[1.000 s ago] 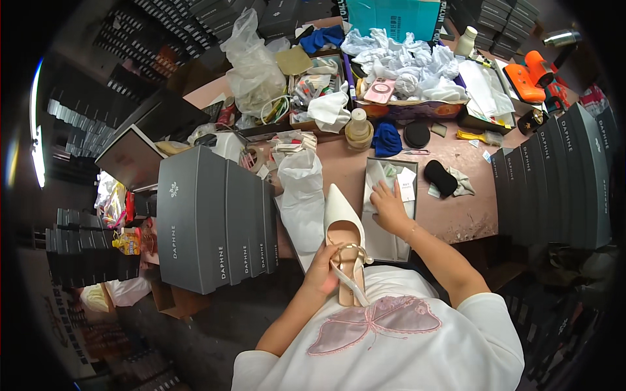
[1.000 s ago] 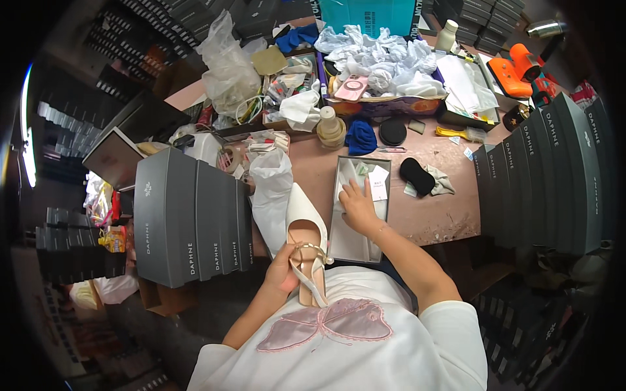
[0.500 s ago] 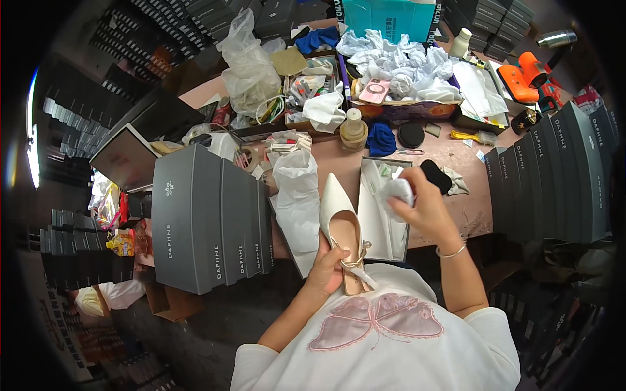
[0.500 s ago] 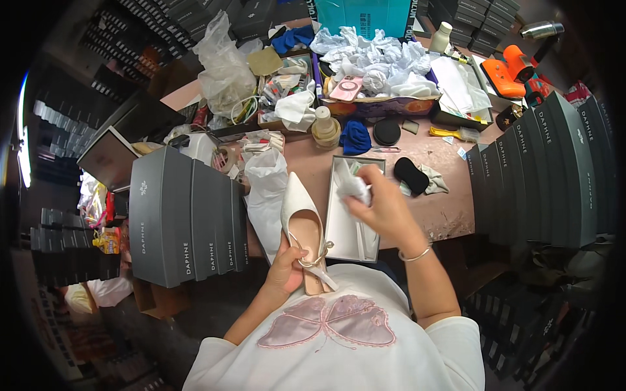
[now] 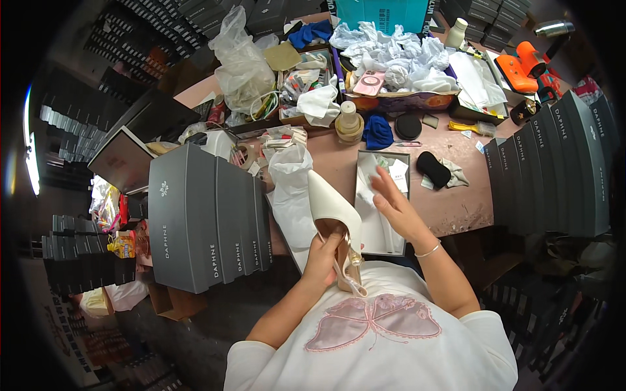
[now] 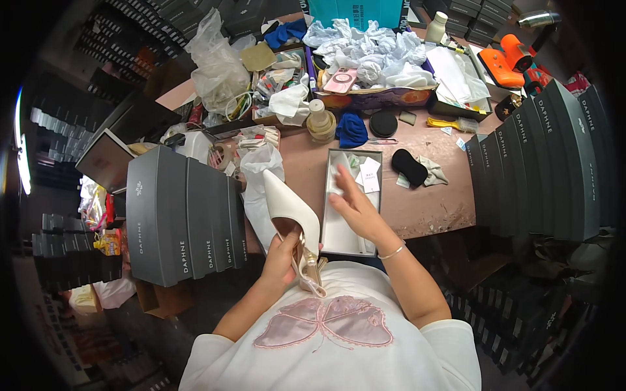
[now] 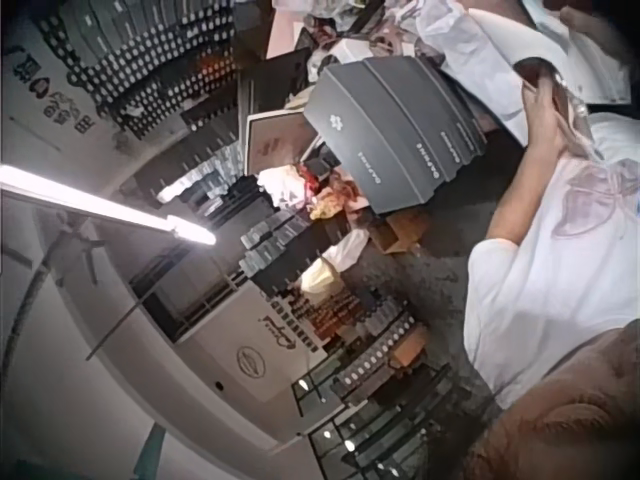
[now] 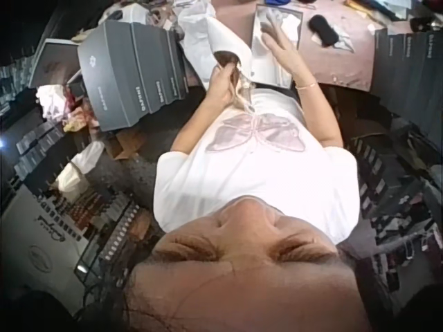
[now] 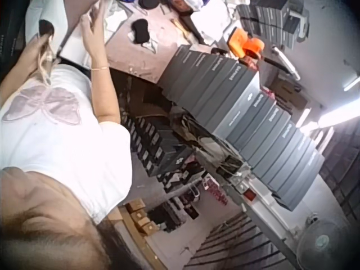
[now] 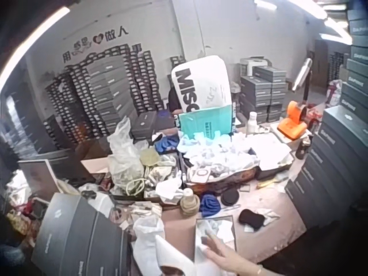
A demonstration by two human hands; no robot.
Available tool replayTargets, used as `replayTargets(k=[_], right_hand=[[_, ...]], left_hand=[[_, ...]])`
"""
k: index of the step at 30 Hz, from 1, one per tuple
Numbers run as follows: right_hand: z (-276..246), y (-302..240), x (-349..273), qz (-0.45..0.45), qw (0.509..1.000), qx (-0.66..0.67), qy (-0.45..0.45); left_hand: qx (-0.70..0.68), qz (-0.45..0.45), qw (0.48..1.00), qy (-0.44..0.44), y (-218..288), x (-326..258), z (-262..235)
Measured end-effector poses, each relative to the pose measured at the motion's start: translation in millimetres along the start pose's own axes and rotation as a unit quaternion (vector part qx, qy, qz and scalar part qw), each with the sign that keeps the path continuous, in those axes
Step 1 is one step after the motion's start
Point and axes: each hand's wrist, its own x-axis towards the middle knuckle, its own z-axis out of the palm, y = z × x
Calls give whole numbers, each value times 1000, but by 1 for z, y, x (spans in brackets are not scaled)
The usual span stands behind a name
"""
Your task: Cleaning and packing shoes into boxes.
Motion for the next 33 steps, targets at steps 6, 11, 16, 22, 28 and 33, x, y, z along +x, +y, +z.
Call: replayTargets(k=[6,11,16,22,28,33], right_hand=[[31,-80,1,38,929,335,-151],[33,-74,-30,-29,982,156,-106],[28,-67,-35,-43,982,168,-74],[19,-65,-20,-15,959,266,-97],[7,1,28,98,930,348,-64],[-1,32,8,176,954,241,-34]], left_hand=[[223,55,968,-101,3,-1,19],[344,51,929,-125,7,-8,20],[316,0,942,-115,0,-2,20],[311,10,944,-112,10,-5,31],[128,-91,977,-147,12,18,13],[37,-67,991,-108,6,23,-6]])
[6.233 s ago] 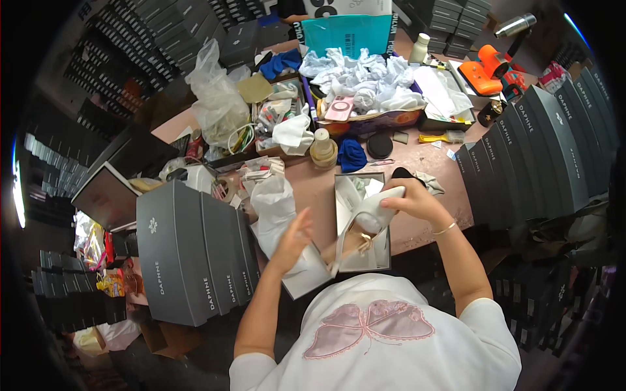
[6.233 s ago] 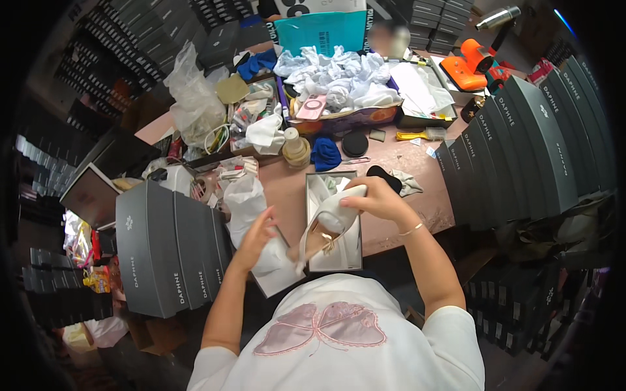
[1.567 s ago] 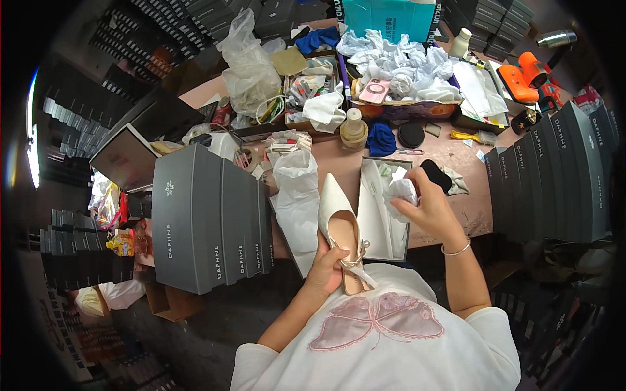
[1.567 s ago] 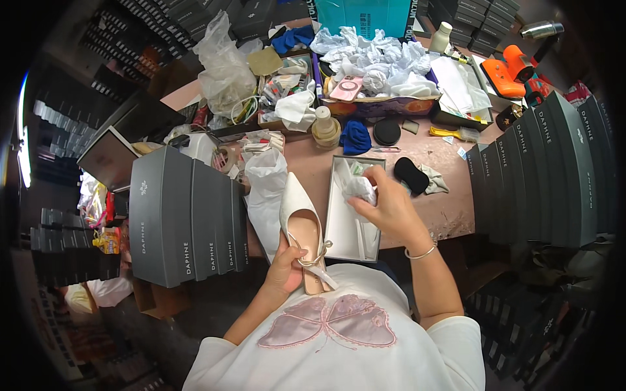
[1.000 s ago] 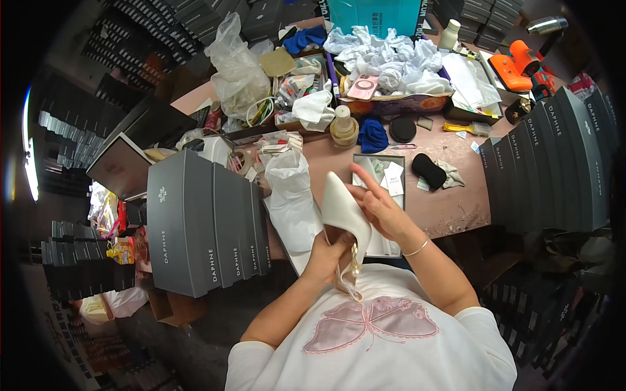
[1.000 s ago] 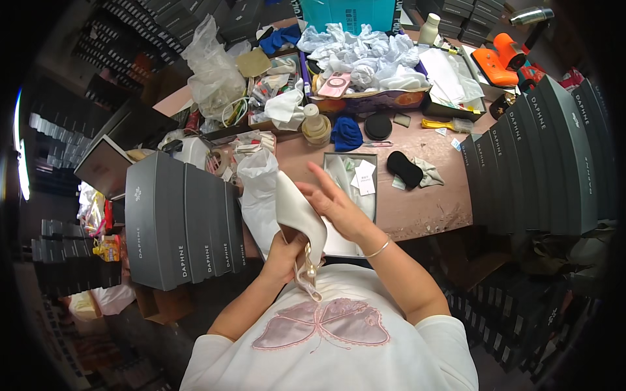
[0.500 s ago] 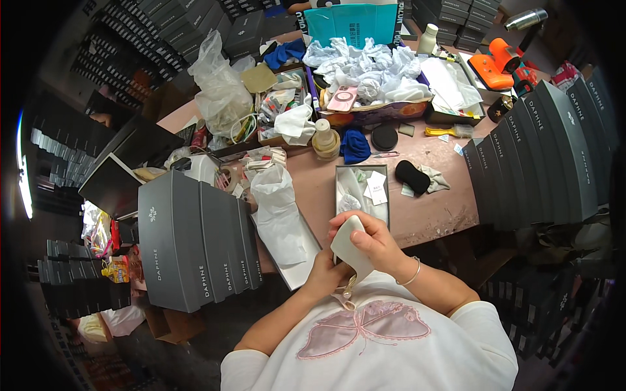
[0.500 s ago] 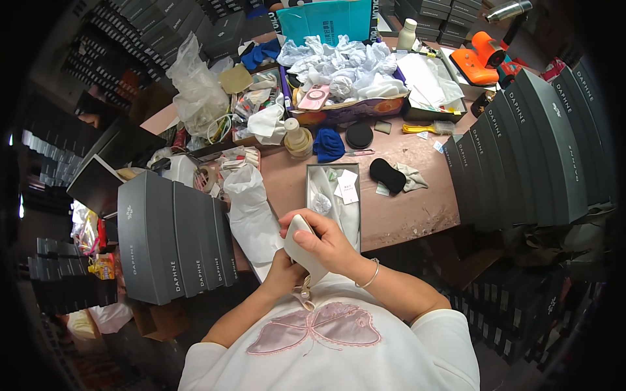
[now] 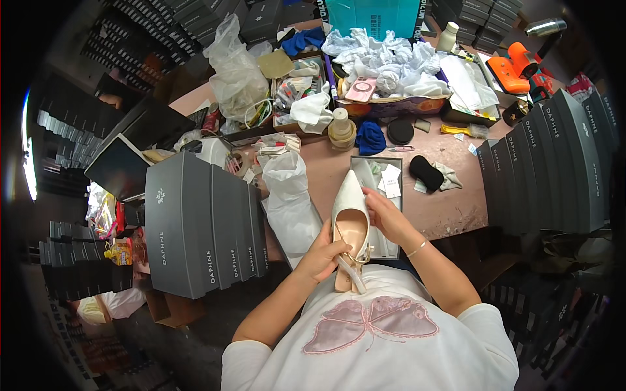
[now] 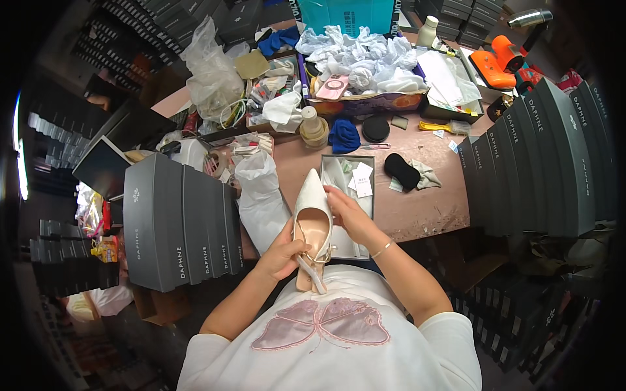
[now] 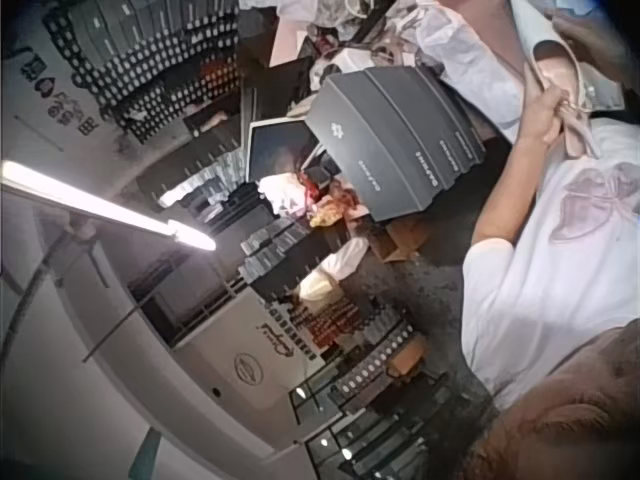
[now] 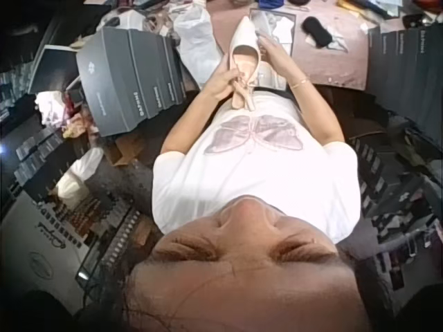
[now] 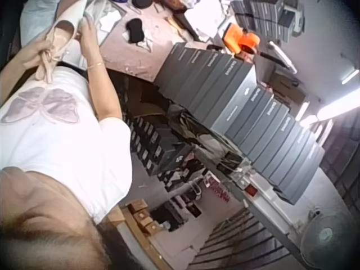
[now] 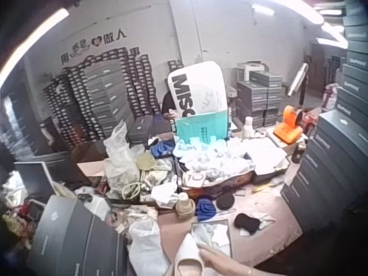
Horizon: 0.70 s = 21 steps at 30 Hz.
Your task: Cleaning and packing shoes into boxes.
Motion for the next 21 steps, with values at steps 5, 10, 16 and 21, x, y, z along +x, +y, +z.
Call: replayTargets(k=[5,10,16,21], right_hand=[[-7,24,-23,28,996,-69,-48],[4,17,-21,23,992,-115,-40],[40,-14,-27,-39,986,-156,-50],[54,-12,-25,-139,953,-269,-7]], left_hand=[[-38,4,998,42,-11,-1,2],[68,67,994,60,-24,-5,12],[39,124,990,-46,29,25,9],[173,200,964,6,34,17,41]])
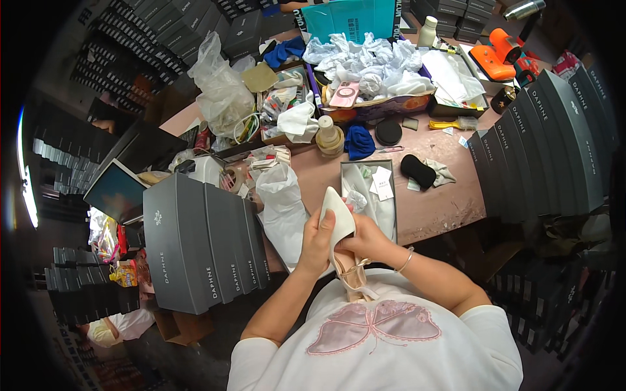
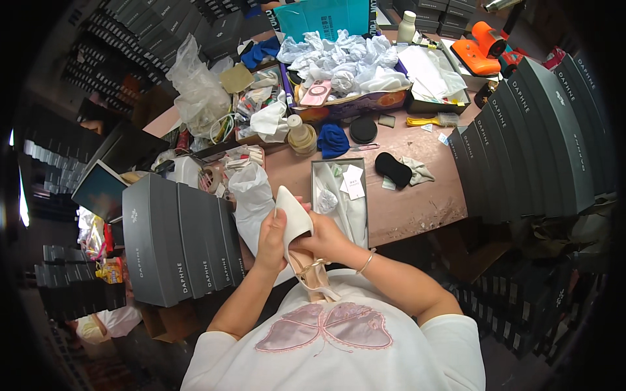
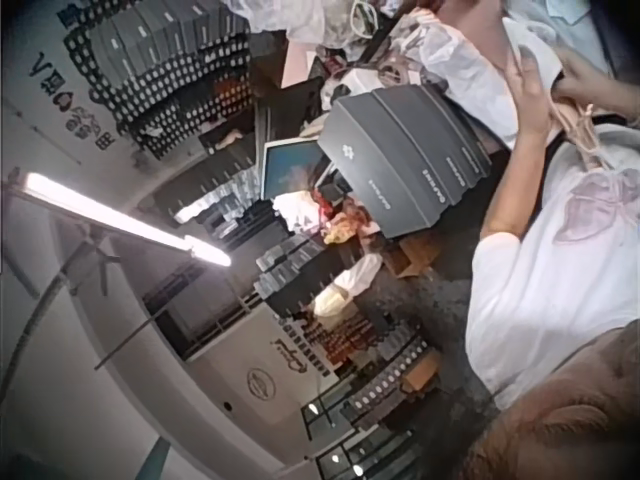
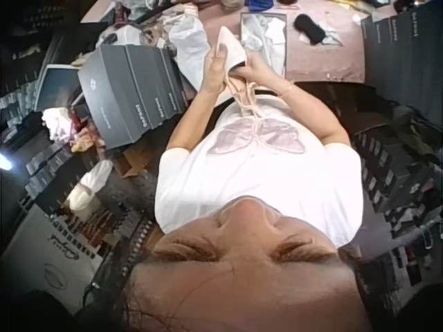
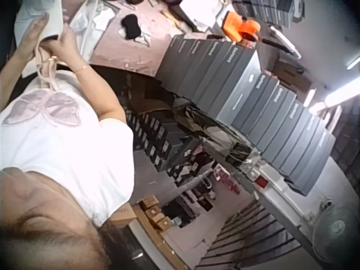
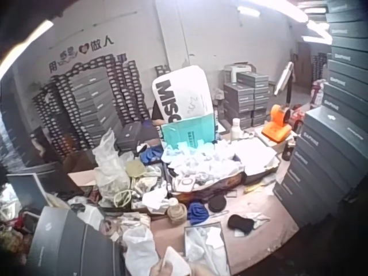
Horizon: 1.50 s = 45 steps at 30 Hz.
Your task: Cleaning and packing shoes into boxes.
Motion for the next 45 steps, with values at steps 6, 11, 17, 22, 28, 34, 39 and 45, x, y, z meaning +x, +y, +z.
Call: replayTargets(k=[6,11,17,22,28,34,39,45], right_hand=[[17,2,3,50,998,-9,31],[-5,10,-7,-32,993,-73,-87],[7,25,-3,5,993,-113,-45],[19,28,8,32,981,-182,-64],[-53,50,33,-26,931,-363,-16],[-49,136,84,-226,664,-712,45],[-35,119,70,-47,697,-708,-103],[-59,9,23,-71,992,35,100]], left_hand=[[-83,-35,995,45,-6,-6,-12],[-98,-62,993,21,-14,-11,-24],[-125,-56,990,22,-21,-11,-32],[-195,-66,975,80,-35,-20,-49],[-235,-48,969,59,-49,-33,-63],[-236,-98,957,137,-66,-66,-30],[-314,-235,920,18,-55,-85,-36],[-361,-237,902,4,-69,-78,-45]])
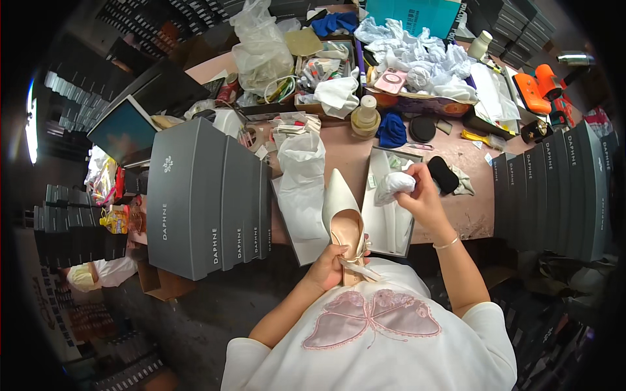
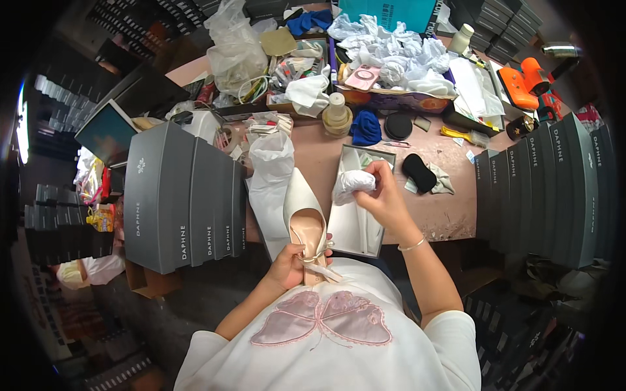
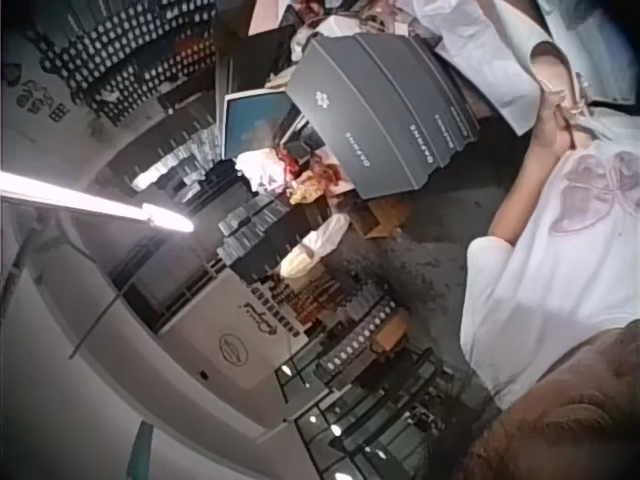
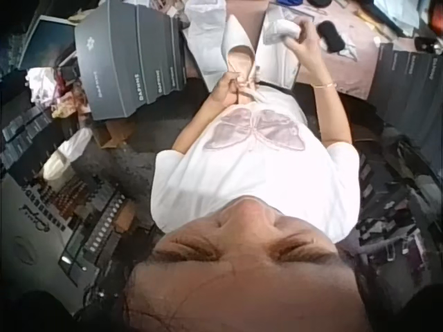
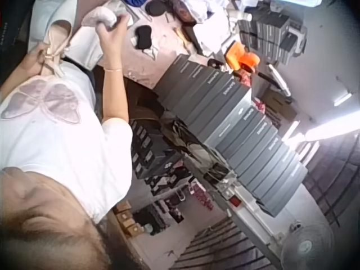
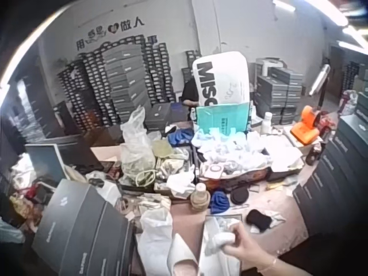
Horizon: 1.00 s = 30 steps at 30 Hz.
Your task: Cleaning and packing shoes into boxes.
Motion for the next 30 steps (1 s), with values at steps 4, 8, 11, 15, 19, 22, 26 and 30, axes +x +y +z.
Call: replayTargets(k=[4,8,11,15,19,22,26,30], right_hand=[[33,-27,-30,-95,981,-113,-129],[41,-13,-51,-193,902,-345,-174],[39,-22,-60,-203,917,-291,-180],[61,-1,-34,-236,891,-378,-84],[80,-5,-37,-115,927,-343,-93],[74,-20,-28,-72,926,-341,-146],[81,29,-14,-182,901,-389,-58],[69,24,-11,-16,975,-193,-105]], left_hand=[[13,-21,999,-41,4,11,4],[-17,-27,999,-21,6,12,2],[6,-17,1000,10,4,12,9],[44,-2,998,33,-2,22,13],[48,32,998,26,-7,20,3],[66,57,996,26,-16,18,-1],[36,81,995,48,-13,29,11],[55,34,997,28,-13,15,-5]])
